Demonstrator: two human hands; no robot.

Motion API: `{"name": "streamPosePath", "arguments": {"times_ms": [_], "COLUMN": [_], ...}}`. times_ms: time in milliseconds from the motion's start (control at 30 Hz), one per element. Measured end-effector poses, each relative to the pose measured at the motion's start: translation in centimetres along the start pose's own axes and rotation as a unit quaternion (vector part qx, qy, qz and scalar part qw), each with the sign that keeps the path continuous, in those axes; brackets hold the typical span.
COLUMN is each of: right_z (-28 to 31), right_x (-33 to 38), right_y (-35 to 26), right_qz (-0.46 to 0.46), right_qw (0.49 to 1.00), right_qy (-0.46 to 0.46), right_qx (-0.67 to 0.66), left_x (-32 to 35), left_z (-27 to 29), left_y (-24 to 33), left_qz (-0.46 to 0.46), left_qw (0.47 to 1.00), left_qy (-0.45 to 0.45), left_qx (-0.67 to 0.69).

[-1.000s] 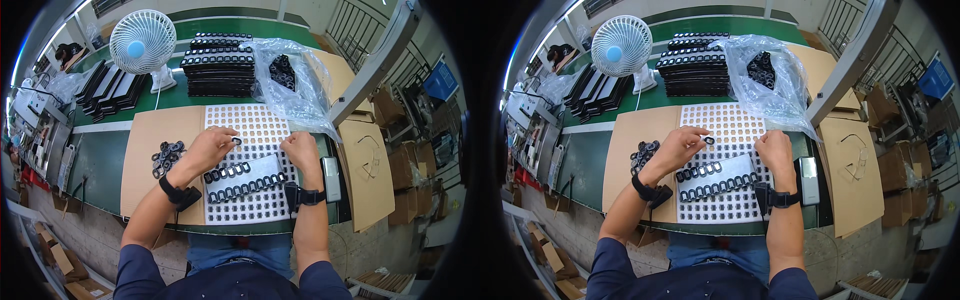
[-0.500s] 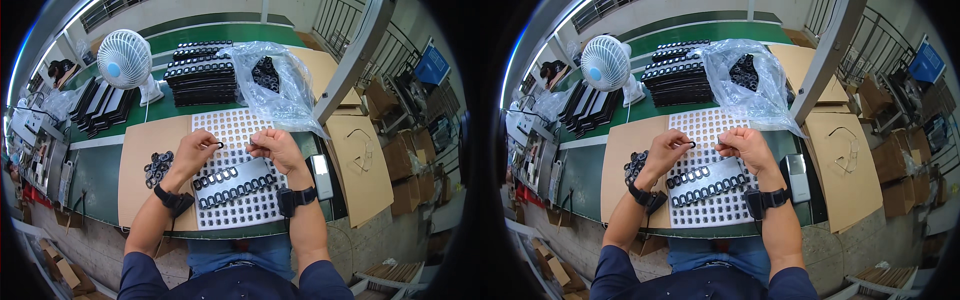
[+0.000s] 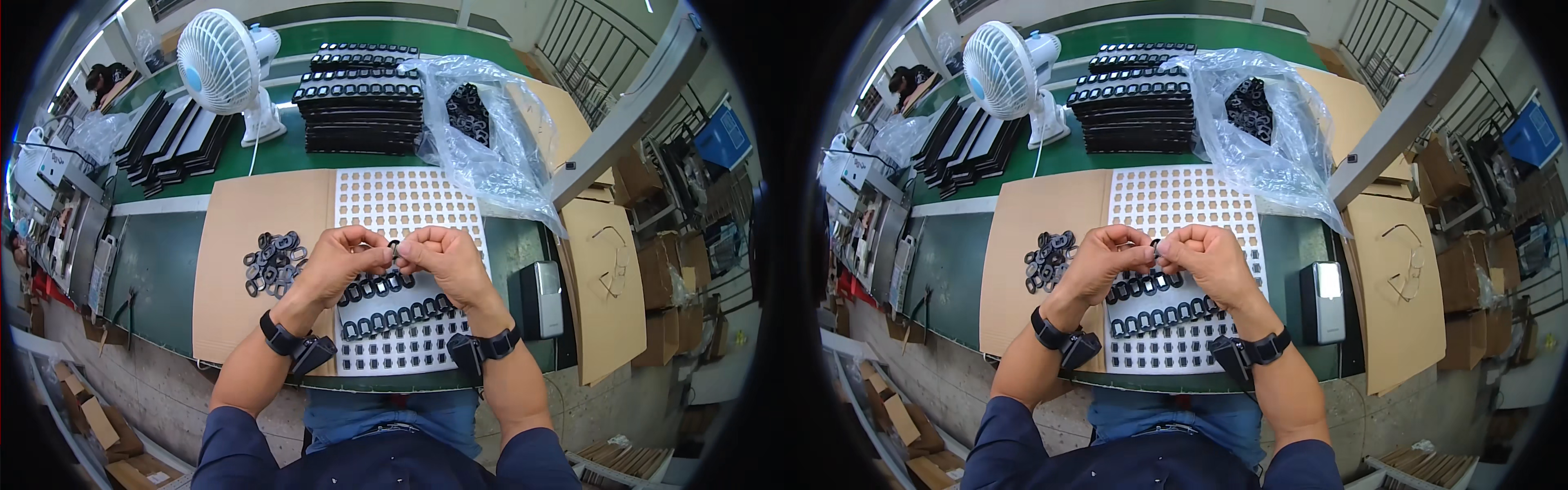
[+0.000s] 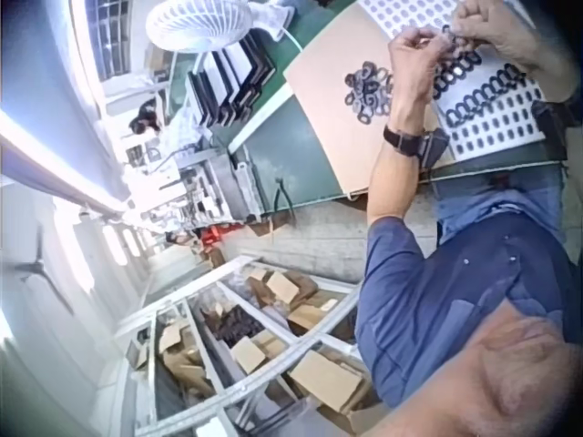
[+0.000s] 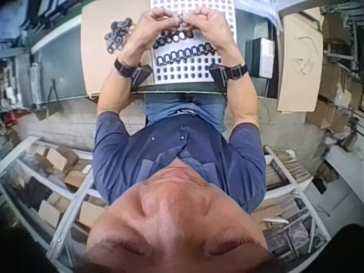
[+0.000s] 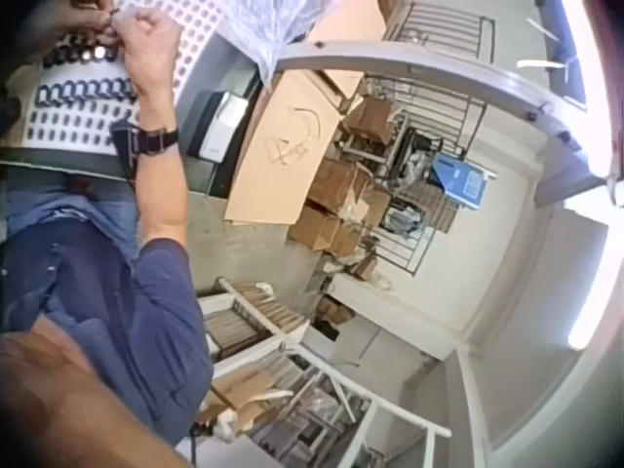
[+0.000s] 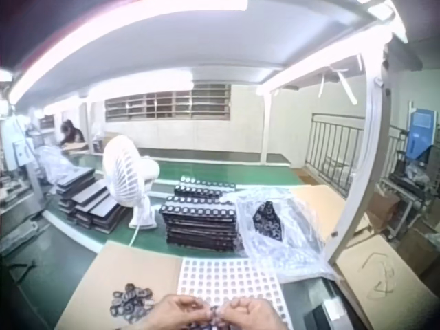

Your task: Placing small black circular components into a gridded storage or shipping tray.

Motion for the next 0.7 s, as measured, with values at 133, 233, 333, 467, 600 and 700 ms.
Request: {"name": "streamPosePath", "arguments": {"times_ms": [133, 233, 333, 467, 600, 700], "right_z": [0.02, 0.03, -0.07, -0.38, -0.59, -0.35], "right_x": [-0.08, -0.04, 0.03, 0.23, 0.2, 0.14], "right_y": [0.14, 0.2, 0.18, 0.0, 0.14, 0.51], "right_qz": [0.007, 0.008, 0.011, 0.022, 0.044, 0.043], "right_qw": [0.999, 0.997, 0.997, 0.996, 0.994, 0.992], "right_qy": [0.013, 0.023, 0.031, 0.038, 0.041, 0.034], "right_qx": [0.05, 0.067, 0.07, 0.08, 0.094, 0.118], "left_x": [-0.06, -0.01, -0.11, -0.24, -0.29, -0.31], "left_z": [-0.11, 0.02, 0.16, 0.28, 0.25, 0.24], "left_y": [0.14, 0.12, 0.06, -0.06, -0.13, -0.16], "left_qz": [0.008, 0.023, 0.034, 0.046, 0.054, 0.054], "left_qw": [0.999, 0.998, 0.997, 0.996, 0.996, 0.996], "left_qy": [-0.01, -0.005, -0.006, -0.011, -0.013, -0.015], "left_qx": [0.035, 0.055, 0.065, 0.069, 0.068, 0.063]}}
Point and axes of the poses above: each hand's wrist, its own x-axis away from the middle knuckle, its own z-axis out of the back of the hand, y = z × x, the point moved 1 cm from there along -x, towards the middle knuckle, and after that the axes turned 8 degrees about z, right-handed, at the moved point
